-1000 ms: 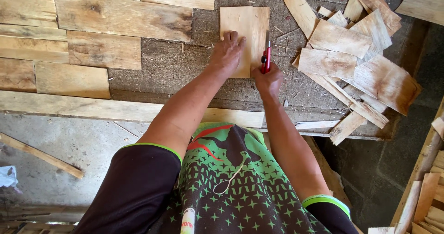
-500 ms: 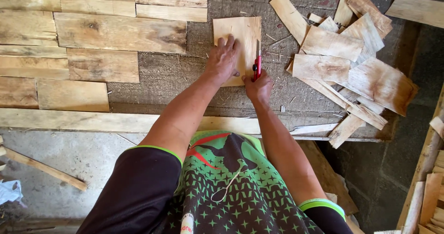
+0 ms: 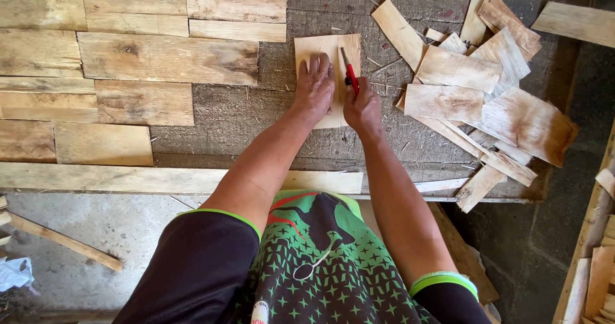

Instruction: Cutting and fitting thin wood panels on a surface using a utility knife.

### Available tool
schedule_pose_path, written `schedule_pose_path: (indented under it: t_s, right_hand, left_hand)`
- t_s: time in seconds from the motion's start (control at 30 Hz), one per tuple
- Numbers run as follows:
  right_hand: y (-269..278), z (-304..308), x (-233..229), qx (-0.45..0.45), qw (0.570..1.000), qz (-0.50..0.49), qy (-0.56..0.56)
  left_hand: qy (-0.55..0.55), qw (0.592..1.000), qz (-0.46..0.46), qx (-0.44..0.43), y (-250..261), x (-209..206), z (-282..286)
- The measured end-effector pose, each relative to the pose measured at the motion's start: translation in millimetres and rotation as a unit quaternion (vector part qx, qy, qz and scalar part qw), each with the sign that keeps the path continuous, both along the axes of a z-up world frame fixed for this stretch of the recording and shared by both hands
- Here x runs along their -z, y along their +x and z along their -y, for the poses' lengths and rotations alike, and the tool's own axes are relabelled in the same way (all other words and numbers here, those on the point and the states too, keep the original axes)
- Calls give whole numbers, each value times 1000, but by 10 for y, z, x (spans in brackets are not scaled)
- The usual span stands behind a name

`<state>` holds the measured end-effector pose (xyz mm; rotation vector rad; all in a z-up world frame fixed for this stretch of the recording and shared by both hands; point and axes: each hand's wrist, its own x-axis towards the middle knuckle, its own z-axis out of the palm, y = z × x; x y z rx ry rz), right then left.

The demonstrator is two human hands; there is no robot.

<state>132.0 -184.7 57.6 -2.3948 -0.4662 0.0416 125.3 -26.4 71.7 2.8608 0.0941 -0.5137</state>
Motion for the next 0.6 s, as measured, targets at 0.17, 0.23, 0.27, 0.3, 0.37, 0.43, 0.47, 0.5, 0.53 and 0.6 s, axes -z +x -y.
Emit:
schedule_pose_path:
  t_s: [0.17, 0.23, 0.27, 0.3, 0.37, 0.43, 0.47, 0.5, 0.53, 0.6]
  right_hand:
    - [177, -75, -47, 139, 974, -139, -109]
    - [144, -105, -110, 89, 991, -85, -58]
    - [123, -120, -140, 40, 999, -31, -5]
    - [125, -194, -155, 40, 999, -32, -6]
    - [141, -342, -187, 51, 978, -169, -112]
    - [154, -426, -152, 53, 976, -167, -132]
    - [151, -468, -130, 55, 973, -165, -151]
    - [150, -491, -124, 55, 973, -166, -151]
    - [149, -513, -118, 55, 975, -155, -147]
    - [158, -515, -43, 57, 978, -144, -143]
  left_hand:
    - [-10, 998, 0, 64, -15, 38, -70]
    - [-8, 997, -4, 71, -1, -32, -99]
    - [-4, 997, -8, 78, 3, -67, -114]
    - [-5, 997, -9, 79, 20, -132, -125]
    - [22, 995, -38, 94, 68, -266, -150]
    - [34, 993, -59, 100, 100, -320, -153]
    - [46, 990, -80, 106, 108, -343, -155]
    - [46, 990, -81, 106, 113, -321, -155]
    - [48, 992, -58, 106, 118, -300, -154]
    - [49, 992, -34, 107, 124, -260, -153]
